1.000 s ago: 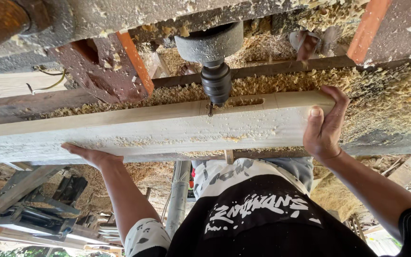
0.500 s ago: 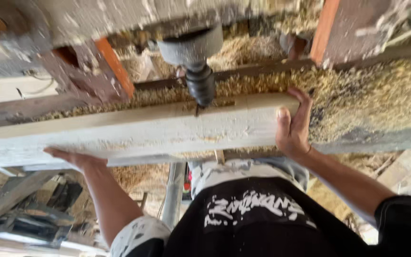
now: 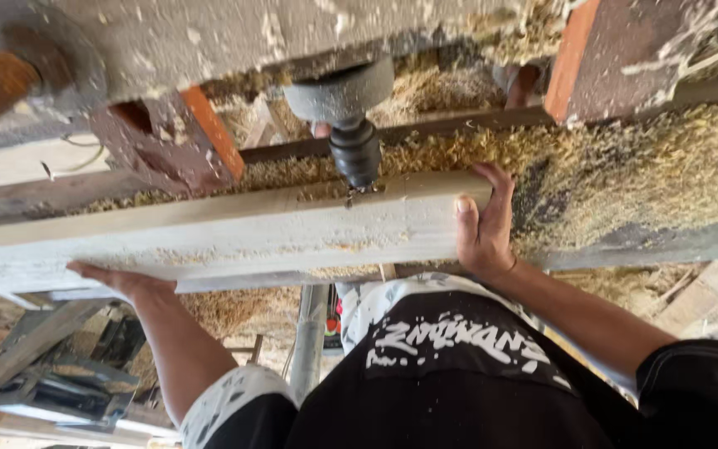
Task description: The person uses a drill press to create a series of holes in a wooden plank. They hold the plank with both hands and move it under the drill bit to create overlapping holes, forming a long slot. The person then flips the plank and continues drilling on the other side.
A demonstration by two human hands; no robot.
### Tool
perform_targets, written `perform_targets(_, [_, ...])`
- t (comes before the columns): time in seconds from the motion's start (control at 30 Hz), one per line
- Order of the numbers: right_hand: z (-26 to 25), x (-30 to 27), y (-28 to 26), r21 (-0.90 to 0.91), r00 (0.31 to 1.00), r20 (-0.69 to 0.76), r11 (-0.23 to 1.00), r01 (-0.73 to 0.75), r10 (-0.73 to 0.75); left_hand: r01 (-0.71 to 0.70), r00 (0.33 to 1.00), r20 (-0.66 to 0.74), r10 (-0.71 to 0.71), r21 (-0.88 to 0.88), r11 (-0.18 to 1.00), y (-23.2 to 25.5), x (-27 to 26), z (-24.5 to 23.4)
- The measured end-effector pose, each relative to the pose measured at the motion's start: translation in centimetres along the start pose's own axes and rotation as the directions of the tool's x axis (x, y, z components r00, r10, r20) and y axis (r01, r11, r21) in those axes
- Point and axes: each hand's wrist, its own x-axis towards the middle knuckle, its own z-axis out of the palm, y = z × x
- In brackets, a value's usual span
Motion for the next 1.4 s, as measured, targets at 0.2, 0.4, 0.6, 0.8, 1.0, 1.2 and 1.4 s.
perform_targets(0.2, [1.8, 0.4, -1.5, -0.079, 0.999, -0.003, 0.996, 0.052, -0.053, -0.028, 0.997, -0.064, 0.038, 0.149, 0.988, 1.1, 1.3, -1.3])
perform_targets(0.4, [1.2, -0.2, -0.9, -0.01, 0.999, 0.022, 0.999, 0.046, -0.046, -0.123, 0.992, -0.024, 0.127, 0.106, 0.987, 0.6, 0.4, -1.3])
perform_targets(0.6, [0.7, 0.2, 1.3, -0.082, 0.978, -0.044, 0.977, 0.198, -0.202, -0.031, 0.977, -0.202, 0.061, 0.149, 0.988, -0.6, -0.9, -0.7])
perform_targets(0.8, [-3.0, 0.1, 1.0, -0.001, 1.0, 0.013, 1.0, 0.002, -0.002, -0.107, 0.994, 0.023, 0.107, -0.002, 0.994, -2.5, -3.2, 1.2])
perform_targets(1.0, [-6.6, -0.1, 3.5, -0.107, 1.0, -0.001, 0.994, 0.022, -0.022, -0.084, 0.996, -0.039, 0.085, 0.028, 0.996, -4.4, -7.0, 4.3])
perform_targets(1.2, [-9.4, 0.7, 5.0, 0.002, 0.998, -0.002, 0.998, 0.06, -0.06, -0.066, 0.996, -0.065, 0.064, -0.024, 0.998, -5.7, -9.2, 6.1])
perform_targets(1.4, [-9.0, 0.9, 4.3, -0.191, 0.995, -0.054, 0.979, 0.076, -0.088, -0.214, 0.973, 0.112, 0.201, 0.124, 0.969, -5.1, -7.9, 5.1])
